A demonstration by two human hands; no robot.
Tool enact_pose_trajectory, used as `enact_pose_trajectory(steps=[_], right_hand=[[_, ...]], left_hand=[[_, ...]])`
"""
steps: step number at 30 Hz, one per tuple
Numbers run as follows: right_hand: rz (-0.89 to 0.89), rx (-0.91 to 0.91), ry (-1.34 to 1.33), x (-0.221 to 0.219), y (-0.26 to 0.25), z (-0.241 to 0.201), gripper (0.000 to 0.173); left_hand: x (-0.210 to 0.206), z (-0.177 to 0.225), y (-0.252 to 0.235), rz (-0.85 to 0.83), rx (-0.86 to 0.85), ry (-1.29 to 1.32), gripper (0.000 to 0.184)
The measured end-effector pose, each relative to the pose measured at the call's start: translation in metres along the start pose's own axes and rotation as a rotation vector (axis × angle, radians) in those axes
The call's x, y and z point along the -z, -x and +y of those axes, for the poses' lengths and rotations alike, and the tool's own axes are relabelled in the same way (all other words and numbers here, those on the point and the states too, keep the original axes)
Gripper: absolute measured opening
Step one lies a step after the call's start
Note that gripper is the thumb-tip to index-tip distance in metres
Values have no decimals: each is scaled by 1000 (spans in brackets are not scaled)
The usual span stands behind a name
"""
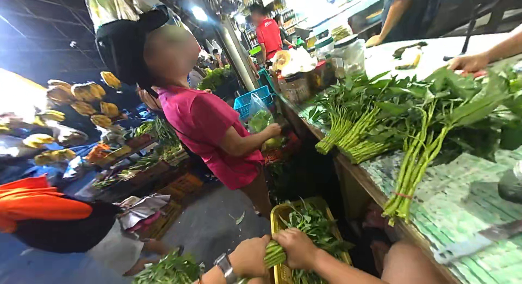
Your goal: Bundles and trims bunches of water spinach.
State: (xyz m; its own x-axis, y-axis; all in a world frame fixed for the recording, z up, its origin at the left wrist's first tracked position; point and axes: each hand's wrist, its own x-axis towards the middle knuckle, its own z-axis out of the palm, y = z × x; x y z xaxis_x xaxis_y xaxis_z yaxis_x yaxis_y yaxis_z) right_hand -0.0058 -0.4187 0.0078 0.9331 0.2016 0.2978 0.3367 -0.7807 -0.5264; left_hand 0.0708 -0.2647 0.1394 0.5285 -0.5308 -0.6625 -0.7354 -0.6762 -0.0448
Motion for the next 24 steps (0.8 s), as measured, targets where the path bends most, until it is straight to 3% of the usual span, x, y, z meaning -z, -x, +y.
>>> enact_pose_trajectory(steps=[2, 4, 5, 6, 8, 10, 12, 15, 16, 19, 21, 24], right_hand=[[-46, -166, -75, 3, -8, 5, 67], [-20, -253, -112, 6, -13, 6, 66], [-19, -274, -121, 7, -13, 2, 67], [-22, -289, -121, 7, -13, -6, 69], [-19, -325, -99, 4, -6, -22, 70], [6, -378, -77, 0, 6, -32, 70], [-14, -417, -123, -2, 16, -37, 82], [-307, -451, -298, 15, 29, -38, 118], [-375, -433, -333, 24, 33, -34, 119], [-396, -252, -524, 42, 31, -18, 96], [-377, -136, -864, 32, 35, -22, 76], [-376, -206, -1370, 9, 55, -40, 61]], left_hand=[[-11, -4, 17, 287, 107, -207, 87], [-25, -22, 27, 611, 146, -330, 73], [-25, -31, 32, 657, 170, -339, 63], [-20, -35, 36, 580, 211, -280, 57], [-12, -39, 39, 440, 240, -171, 55], [-10, -33, 39, 415, 186, -161, 53], [-15, -32, 38, 530, 70, -229, 44], [-26, -39, 28, 822, -171, -459, 28], [-29, -36, 24, 880, -259, -542, 24], [-35, -11, 20, 944, -501, -697, 19], [-40, 7, 22, 967, -640, -709, 18], [-45, 10, 16, 955, -806, -674, 19]])
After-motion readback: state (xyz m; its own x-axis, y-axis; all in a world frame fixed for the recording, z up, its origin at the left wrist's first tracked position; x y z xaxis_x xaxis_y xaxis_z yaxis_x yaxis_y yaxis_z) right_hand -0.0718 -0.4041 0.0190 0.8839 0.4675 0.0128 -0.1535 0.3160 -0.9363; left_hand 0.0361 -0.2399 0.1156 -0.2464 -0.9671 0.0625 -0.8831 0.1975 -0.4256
